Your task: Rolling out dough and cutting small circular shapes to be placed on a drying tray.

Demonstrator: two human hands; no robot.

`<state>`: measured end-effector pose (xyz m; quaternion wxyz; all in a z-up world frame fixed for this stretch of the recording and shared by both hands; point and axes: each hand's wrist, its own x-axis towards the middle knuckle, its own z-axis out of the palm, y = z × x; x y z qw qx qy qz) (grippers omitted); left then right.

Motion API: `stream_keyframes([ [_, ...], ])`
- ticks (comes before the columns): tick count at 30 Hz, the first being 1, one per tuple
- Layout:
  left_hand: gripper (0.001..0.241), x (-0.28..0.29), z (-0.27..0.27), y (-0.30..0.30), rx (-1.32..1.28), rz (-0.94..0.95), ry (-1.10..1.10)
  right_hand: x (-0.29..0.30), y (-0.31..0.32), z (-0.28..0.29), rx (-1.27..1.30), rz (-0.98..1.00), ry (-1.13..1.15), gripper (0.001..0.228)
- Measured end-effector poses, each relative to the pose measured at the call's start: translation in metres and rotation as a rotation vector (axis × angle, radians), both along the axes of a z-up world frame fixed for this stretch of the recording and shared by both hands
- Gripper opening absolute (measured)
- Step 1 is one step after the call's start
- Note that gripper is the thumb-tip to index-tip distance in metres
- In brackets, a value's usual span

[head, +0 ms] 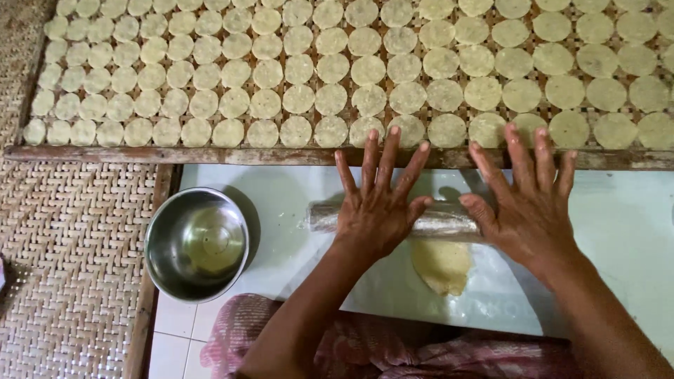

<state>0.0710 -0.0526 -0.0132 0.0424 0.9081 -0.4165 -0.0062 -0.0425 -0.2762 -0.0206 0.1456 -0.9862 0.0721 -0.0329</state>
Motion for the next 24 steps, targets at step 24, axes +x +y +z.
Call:
stream_keyframes([
  [24, 0.075, -0.063, 0.001, 0.032, -0.266, -0.015, -0.026, -0.053, 0.033, -0.005, -0.151, -0.014, -0.146, 0.065],
])
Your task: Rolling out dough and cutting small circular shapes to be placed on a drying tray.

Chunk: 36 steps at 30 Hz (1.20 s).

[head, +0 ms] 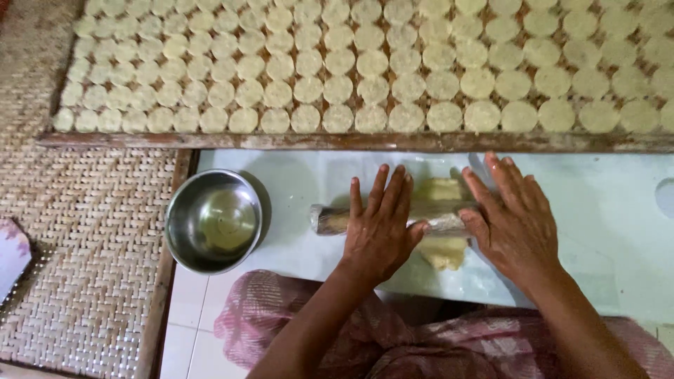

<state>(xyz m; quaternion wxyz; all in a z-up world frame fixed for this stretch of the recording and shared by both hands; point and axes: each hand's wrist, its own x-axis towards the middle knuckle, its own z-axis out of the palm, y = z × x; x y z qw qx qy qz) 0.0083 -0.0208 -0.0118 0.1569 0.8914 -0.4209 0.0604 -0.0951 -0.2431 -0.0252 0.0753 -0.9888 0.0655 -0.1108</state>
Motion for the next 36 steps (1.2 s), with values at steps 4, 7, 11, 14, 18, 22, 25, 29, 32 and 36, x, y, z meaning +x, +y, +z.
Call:
stream_keyframes([
  [4, 0.091, 0.032, 0.016, -0.009, 0.229, 0.009, 0.04, 0.017, -0.014, 0.028, 0.086, 0.026, 0.237, 0.076],
  [7, 0.087, 0.054, 0.027, -0.021, 0.168, 0.131, -0.116, 0.038, -0.029, 0.04, 0.177, -0.04, 0.262, 0.085],
  [11, 0.081, 0.064, -0.018, -0.02, 0.2, 0.169, -0.065, 0.054, -0.035, 0.007, 0.193, -0.098, 0.198, 0.083],
  [14, 0.086, 0.056, -0.009, -0.017, 0.224, 0.204, -0.067, 0.043, -0.034, 0.001, 0.209, -0.051, 0.082, 0.085],
  [18, 0.081, 0.048, 0.003, -0.015, 0.201, 0.196, -0.075, 0.037, -0.031, 0.002, 0.178, -0.021, 0.057, 0.076],
  [22, 0.076, 0.03, 0.002, -0.001, 0.272, 0.153, 0.006, 0.017, -0.019, 0.001, 0.149, 0.005, 0.032, 0.071],
  [25, 0.081, 0.025, 0.0, 0.002, 0.282, 0.125, 0.022, 0.011, -0.016, 0.002, 0.156, -0.006, 0.052, 0.07],
  [29, 0.086, 0.015, -0.006, 0.008, 0.272, 0.101, 0.02, 0.0, -0.01, 0.002, 0.138, 0.009, 0.019, 0.066],
  [32, 0.084, 0.007, -0.006, 0.012, 0.262, 0.108, -0.009, -0.009, -0.007, -0.001, 0.117, 0.0, 0.012, 0.063],
  [36, 0.08, -0.004, -0.006, 0.017, 0.243, 0.102, -0.006, -0.019, 0.004, 0.006, 0.105, 0.004, -0.043, 0.059],
])
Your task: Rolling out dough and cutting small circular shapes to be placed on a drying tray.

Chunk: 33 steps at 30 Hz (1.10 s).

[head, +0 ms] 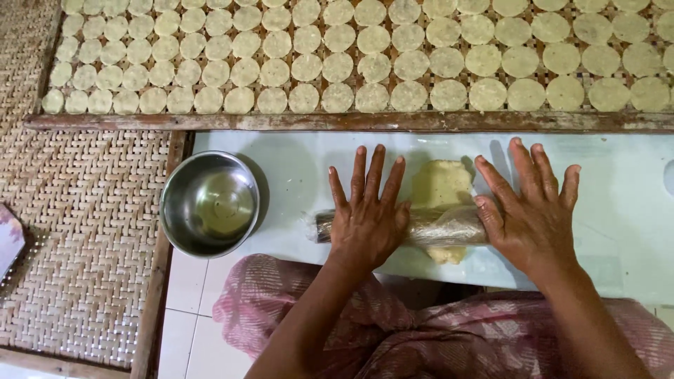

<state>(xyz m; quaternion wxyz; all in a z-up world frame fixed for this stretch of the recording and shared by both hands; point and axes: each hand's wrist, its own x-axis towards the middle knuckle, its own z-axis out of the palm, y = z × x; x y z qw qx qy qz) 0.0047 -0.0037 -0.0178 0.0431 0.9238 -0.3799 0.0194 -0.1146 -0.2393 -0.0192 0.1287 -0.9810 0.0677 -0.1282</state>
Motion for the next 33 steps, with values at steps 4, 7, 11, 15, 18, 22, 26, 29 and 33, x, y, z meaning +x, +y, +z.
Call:
stream_keyframes([
  [4, 0.068, -0.01, 0.001, 0.003, -0.059, 0.005, 0.064, -0.01, 0.007, -0.001, 0.011, -0.026, -0.002, 0.058],
  [7, 0.067, -0.019, 0.002, 0.009, -0.092, 0.005, 0.053, -0.017, 0.016, 0.004, -0.013, -0.017, -0.082, 0.053],
  [11, 0.066, -0.03, 0.0, 0.015, -0.179, -0.022, 0.004, -0.026, 0.028, 0.006, -0.086, -0.035, -0.159, 0.05],
  [15, 0.065, -0.041, -0.001, 0.021, -0.225, -0.037, -0.031, -0.037, 0.036, 0.005, -0.104, -0.086, -0.144, 0.053],
  [18, 0.062, -0.048, 0.0, 0.025, -0.261, -0.042, -0.016, -0.046, 0.042, 0.005, -0.099, -0.102, -0.161, 0.056],
  [22, 0.063, -0.048, -0.002, 0.027, -0.285, -0.045, 0.016, -0.049, 0.043, 0.0, -0.084, -0.108, -0.167, 0.054],
  [26, 0.079, -0.032, -0.02, 0.02, -0.074, -0.045, -0.053, -0.034, 0.037, -0.002, -0.048, -0.123, -0.128, 0.05],
  [29, 0.081, -0.012, 0.0, 0.005, -0.015, 0.002, -0.057, -0.02, 0.021, -0.011, -0.007, -0.101, -0.115, 0.053],
  [33, 0.085, 0.017, 0.005, -0.013, 0.067, 0.021, 0.011, 0.005, 0.001, -0.015, -0.026, -0.115, -0.033, 0.058],
])
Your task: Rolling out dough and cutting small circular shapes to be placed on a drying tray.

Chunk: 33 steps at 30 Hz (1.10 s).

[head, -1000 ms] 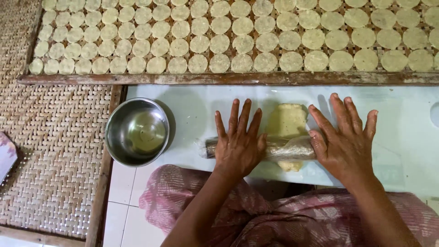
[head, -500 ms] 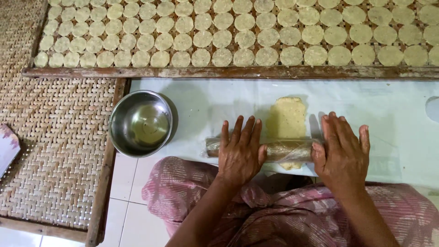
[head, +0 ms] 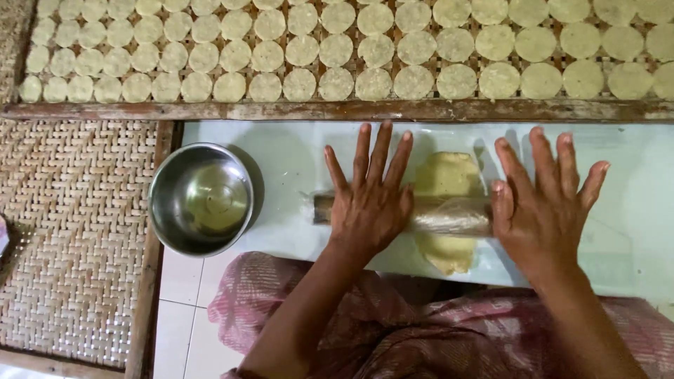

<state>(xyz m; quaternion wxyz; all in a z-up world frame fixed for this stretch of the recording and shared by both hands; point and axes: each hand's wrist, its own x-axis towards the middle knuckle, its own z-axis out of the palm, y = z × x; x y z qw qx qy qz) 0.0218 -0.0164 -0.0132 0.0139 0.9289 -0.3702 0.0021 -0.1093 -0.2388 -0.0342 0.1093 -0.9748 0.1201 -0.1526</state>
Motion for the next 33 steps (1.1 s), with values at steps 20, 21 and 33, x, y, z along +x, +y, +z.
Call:
stream_keyframes([
  [20, 0.074, 0.078, 0.028, -0.051, 0.062, 0.061, 0.021, 0.088, -0.036, 0.025, 0.155, -0.065, 0.158, 0.119],
  [21, 0.074, 0.072, 0.025, -0.047, 0.058, 0.063, 0.013, 0.082, -0.033, 0.024, 0.151, -0.062, 0.15, 0.119],
  [33, 0.078, -0.026, -0.01, 0.01, -0.111, 0.017, -0.022, -0.009, 0.013, 0.013, -0.129, 0.064, 0.033, 0.065],
])
